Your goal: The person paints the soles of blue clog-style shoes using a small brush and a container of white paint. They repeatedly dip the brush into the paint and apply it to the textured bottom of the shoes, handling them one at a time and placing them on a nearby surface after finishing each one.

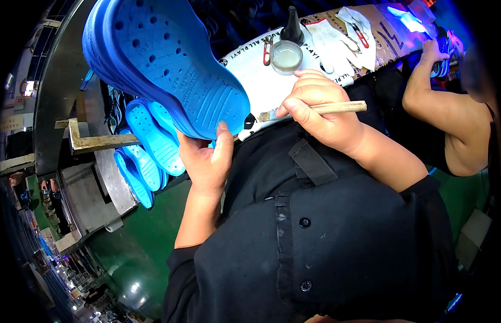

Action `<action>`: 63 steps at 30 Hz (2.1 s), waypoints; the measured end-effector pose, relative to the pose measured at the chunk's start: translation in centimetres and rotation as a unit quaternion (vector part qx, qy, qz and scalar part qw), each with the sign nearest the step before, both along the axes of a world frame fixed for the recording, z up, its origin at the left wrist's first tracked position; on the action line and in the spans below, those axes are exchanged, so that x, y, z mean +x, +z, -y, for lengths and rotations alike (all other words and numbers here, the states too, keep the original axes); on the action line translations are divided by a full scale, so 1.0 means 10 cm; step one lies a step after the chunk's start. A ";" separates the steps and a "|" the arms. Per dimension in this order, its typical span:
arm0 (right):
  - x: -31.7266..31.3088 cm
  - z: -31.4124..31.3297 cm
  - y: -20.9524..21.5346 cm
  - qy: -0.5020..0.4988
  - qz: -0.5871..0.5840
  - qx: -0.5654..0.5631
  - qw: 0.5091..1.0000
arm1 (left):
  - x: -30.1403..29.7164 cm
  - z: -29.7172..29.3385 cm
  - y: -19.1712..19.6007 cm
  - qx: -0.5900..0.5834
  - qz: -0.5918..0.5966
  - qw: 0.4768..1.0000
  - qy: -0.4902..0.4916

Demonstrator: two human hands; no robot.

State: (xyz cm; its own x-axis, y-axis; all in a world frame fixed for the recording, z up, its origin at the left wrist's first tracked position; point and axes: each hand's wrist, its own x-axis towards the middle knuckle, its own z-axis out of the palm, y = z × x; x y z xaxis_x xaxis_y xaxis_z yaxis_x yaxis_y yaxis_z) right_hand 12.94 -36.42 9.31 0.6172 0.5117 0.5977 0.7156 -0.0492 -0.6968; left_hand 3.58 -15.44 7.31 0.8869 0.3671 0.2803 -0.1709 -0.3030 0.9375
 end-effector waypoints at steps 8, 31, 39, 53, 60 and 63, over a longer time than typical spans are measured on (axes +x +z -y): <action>0.02 -0.09 0.00 0.024 0.008 -0.021 0.999 | 0.00 0.02 0.02 -0.018 0.004 1.000 -0.002; -0.04 -0.14 -0.03 -0.004 0.081 -0.010 0.997 | 0.03 0.09 -0.07 -0.045 0.037 0.998 0.018; 0.01 -0.03 -0.04 0.018 -0.012 0.021 1.000 | 0.09 0.06 -0.11 0.001 0.071 0.997 0.022; -0.01 0.02 0.01 -0.007 0.024 -0.010 1.000 | 0.12 0.07 -0.16 0.067 0.153 0.985 0.030; 0.11 0.25 0.01 -0.060 -0.048 0.063 0.995 | 0.20 -0.05 0.19 -0.036 0.050 0.998 0.025; 0.12 0.45 -0.10 -0.136 -0.162 0.095 0.973 | 0.34 -0.02 0.75 -0.138 0.002 0.989 -0.053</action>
